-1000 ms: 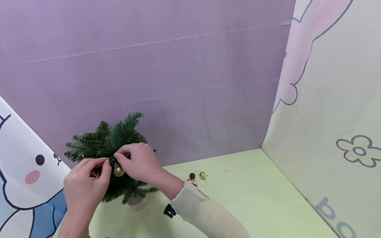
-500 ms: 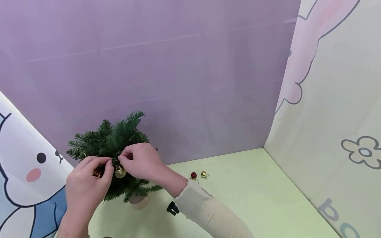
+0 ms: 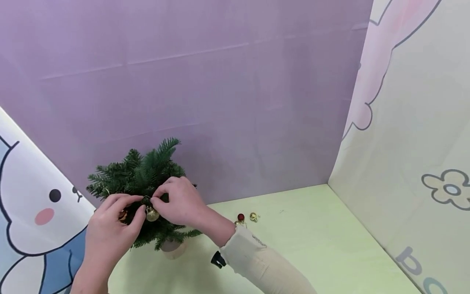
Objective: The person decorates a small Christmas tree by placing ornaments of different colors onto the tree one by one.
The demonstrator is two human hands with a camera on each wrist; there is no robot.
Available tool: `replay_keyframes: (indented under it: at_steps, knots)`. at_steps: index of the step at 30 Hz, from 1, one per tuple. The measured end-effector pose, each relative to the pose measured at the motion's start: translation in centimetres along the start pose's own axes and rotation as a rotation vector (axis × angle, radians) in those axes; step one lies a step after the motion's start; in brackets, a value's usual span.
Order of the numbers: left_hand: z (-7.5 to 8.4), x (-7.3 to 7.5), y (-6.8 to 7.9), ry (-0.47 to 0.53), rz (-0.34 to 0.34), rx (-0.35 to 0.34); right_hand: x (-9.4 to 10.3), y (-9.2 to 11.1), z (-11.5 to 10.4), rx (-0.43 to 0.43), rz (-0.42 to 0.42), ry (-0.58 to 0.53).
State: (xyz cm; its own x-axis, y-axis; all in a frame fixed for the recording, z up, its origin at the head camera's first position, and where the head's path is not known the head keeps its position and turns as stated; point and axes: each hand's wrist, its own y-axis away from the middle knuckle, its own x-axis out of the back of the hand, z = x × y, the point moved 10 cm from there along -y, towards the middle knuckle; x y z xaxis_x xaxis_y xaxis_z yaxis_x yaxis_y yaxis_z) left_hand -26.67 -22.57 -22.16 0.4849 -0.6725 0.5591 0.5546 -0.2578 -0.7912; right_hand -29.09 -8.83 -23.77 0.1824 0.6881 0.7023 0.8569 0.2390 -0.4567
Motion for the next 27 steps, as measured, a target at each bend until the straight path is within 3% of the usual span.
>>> replay_keyframes:
  at_steps: [11,15,20,27]
  knots:
    - [-0.2,0.1,0.3,-0.011,-0.005,-0.002,-1.3,1.4,-0.4,0.047,0.011,0.123]
    - [-0.2,0.2,0.5,-0.01,0.001,0.006,-1.4,1.8,-0.1,0.073,0.016,0.081]
    - [0.1,0.6,0.4,-0.004,0.042,-0.009,-0.1,2.0,0.1,0.112,0.07,-0.014]
    - [0.3,2.0,0.5,0.016,0.157,-0.034,2.1,2.9,1.7,0.128,0.135,-0.087]
